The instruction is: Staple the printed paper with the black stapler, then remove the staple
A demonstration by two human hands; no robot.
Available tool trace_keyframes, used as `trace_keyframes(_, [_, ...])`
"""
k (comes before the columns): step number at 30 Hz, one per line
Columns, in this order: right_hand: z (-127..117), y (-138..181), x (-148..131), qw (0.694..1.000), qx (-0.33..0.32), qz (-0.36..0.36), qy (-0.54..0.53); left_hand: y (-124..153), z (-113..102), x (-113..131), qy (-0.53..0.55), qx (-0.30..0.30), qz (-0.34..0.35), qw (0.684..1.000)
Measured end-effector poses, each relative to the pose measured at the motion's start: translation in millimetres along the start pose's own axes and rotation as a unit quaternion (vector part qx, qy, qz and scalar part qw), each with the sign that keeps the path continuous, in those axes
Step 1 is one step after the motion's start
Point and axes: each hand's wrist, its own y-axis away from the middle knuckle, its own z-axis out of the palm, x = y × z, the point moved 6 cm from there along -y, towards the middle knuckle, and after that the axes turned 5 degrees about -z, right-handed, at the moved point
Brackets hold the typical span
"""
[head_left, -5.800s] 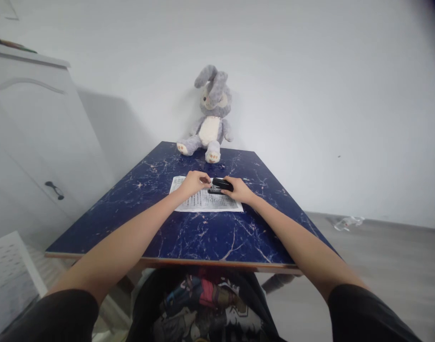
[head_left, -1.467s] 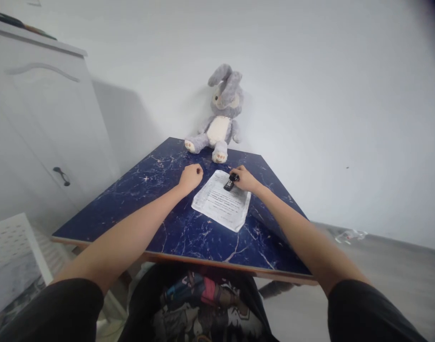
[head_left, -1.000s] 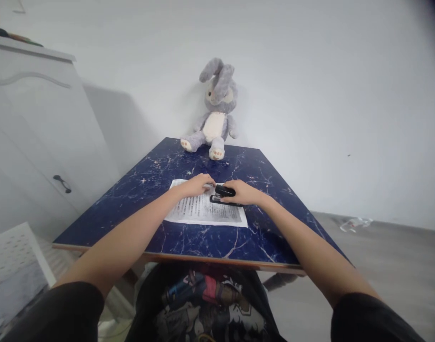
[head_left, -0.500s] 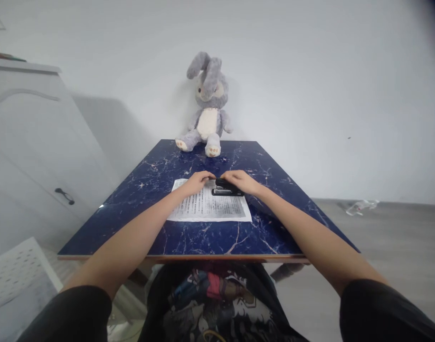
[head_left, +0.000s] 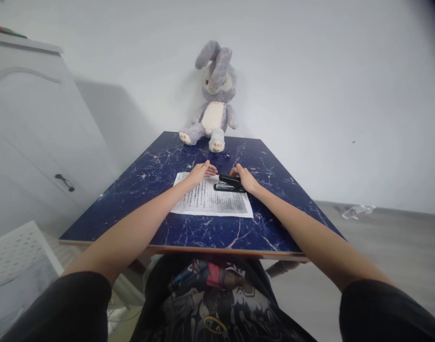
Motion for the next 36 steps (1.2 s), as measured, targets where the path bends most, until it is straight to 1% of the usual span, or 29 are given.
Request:
trace_keyframes(5, [5.2,-0.7,6.9,0.999,-0.031,0.010,-0.007,0.8,-0.3,0.0,0.001,0.000,-0.004,1.000])
trace_keyframes(9, [5.0,-0.5,7.5,0.999,-0.037,0.003,0.004,1.9,-0.6,0.9,-0.002,-0.004,0.004,1.000])
trace_keyframes(11, [-0.8,-0.1,1.7,1.000,-0.014,-0.018,0.015,1.6,-0.9,1.0,-0.001,-0.005,0.004,1.000])
trace_keyframes(13, [-6.4,0.7,-10.3,0.997,-0.003,-0.071,0.023,0.9,-0.7,0.6,-0.003,-0.005,0.000,1.000])
trace_keyframes(14, [-6.9,1.6,-17.6,0.994,-0.017,-0.104,0.024,0.6,-0.5,0.6,-0.006,-0.005,-0.002,1.000])
trace_keyframes(16, [-3.3,4.7,-31.1,0.982,-0.077,-0.169,0.021,0.7,0.0,1.2,-0.011,-0.005,-0.003,1.000])
trace_keyframes(17, [-1.2,6.7,-35.8,0.976,-0.107,-0.189,0.020,1.3,0.2,2.0,-0.014,-0.005,-0.003,1.000])
trace_keyframes(19, [1.1,10.1,-39.6,0.970,-0.144,-0.197,0.020,3.4,0.4,4.5,-0.014,-0.002,0.000,1.000])
trace_keyframes(20, [0.6,11.3,-39.4,0.971,-0.149,-0.189,0.019,4.8,0.3,6.0,-0.010,0.000,0.002,1.000])
trace_keyframes(22, [-4.1,12.9,-37.4,0.977,-0.132,-0.165,0.017,7.6,0.1,8.9,0.010,0.002,0.002,1.000])
trace_keyframes(23, [-8.5,13.4,-36.5,0.982,-0.108,-0.156,0.020,8.9,0.1,9.8,0.026,0.001,-0.001,1.000])
trace_keyframes(25, [-19.6,14.6,-35.7,0.987,-0.040,-0.151,0.045,11.1,0.5,10.2,0.068,-0.002,-0.018,0.998])
trace_keyframes(27, [-28.8,16.2,-35.9,0.984,0.022,-0.155,0.087,13.0,2.9,9.7,0.104,-0.015,-0.042,0.994])
trace_keyframes(29, [-32.1,17.5,-36.6,0.977,0.054,-0.165,0.124,14.7,7.3,9.7,0.121,-0.037,-0.057,0.990])
trace_keyframes(32, [-28.4,18.4,-38.3,0.970,0.059,-0.181,0.148,16.4,13.2,10.5,0.114,-0.061,-0.052,0.990])
trace_keyframes(34, [-24.8,19.0,-40.6,0.970,0.053,-0.194,0.136,16.1,13.5,10.1,0.098,-0.056,-0.043,0.993])
trace_keyframes(36, [-23.5,19.3,-42.2,0.973,0.052,-0.201,0.098,14.7,10.9,9.6,0.080,-0.042,-0.034,0.995])
